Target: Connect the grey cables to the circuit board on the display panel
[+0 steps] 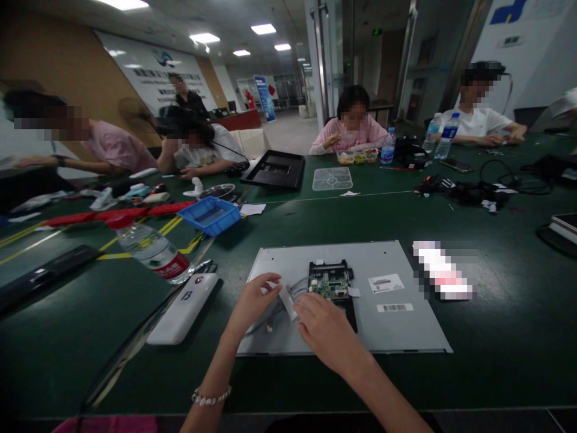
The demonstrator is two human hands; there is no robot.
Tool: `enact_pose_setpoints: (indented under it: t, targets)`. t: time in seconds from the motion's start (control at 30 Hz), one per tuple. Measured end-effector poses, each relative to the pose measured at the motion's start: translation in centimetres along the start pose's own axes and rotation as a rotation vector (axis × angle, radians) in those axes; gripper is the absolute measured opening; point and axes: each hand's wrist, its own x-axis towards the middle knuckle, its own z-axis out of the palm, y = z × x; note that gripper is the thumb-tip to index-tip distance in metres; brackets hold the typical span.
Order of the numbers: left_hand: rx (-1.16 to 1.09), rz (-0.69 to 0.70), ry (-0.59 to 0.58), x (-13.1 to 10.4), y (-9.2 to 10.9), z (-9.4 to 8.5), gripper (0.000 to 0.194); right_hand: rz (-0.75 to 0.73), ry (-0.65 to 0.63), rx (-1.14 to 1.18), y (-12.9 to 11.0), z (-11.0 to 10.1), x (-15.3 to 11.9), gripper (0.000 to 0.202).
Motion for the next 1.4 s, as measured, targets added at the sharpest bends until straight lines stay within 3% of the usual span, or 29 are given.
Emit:
enact_pose_setpoints:
  t: [0.13,0.27,0.4,0.57,0.8,1.0,1.1,1.23,1.3,1.4]
  targets:
    - [0.241,0.128,0.108,-1.7,1.2,0.3,0.023,-0.062,-0.054,-0.077,-0.8,2.0,0.1,0.038]
    - [0.416,0.171,0.006,-4.2,1.8,2.1,0.022,-0.065,-0.099,-0.087,-0.8,3.3,-0.4,0.048]
    - [0.491,0.093,-0.073,-5.6,1.3,3.7,0.028,-0.044,-0.169,-0.049,-1.0,3.2,-0.9,0.056]
    - [0.548,0.058,-0.076,-5.6,0.6,4.1,0.031,-0.023,-0.212,-0.062,-1.5,3.2,-1.9,0.069]
    - [0.579,0.117,-0.043,-5.4,0.3,4.4,0.035,0.024,-0.175,-0.07,-2.1,3.6,-3.0,0.066]
    - [0.548,0.11,-0.041,-5.0,1.0,4.1,0.042,0.04,-0.163,-0.023,-2.4,0.9,-3.5,0.049]
    - [0.542,0.143,-0.009,-4.8,1.4,3.7,0.035,0.138,-0.112,-0.006,-0.6,-1.8,-4.4,0.039]
    - [0.527,0.176,0.058,-5.1,2.4,3.0,0.021,0.289,-0.016,-0.017,4.3,-5.0,-5.6,0.029]
    - [0.527,0.223,0.045,-5.5,2.9,2.6,0.022,0.325,0.017,-0.074,6.8,-6.0,-5.8,0.027]
    - [0.573,0.292,-0.023,-6.3,3.5,2.3,0.027,0.322,-0.032,-0.115,9.0,-6.6,-5.6,0.023]
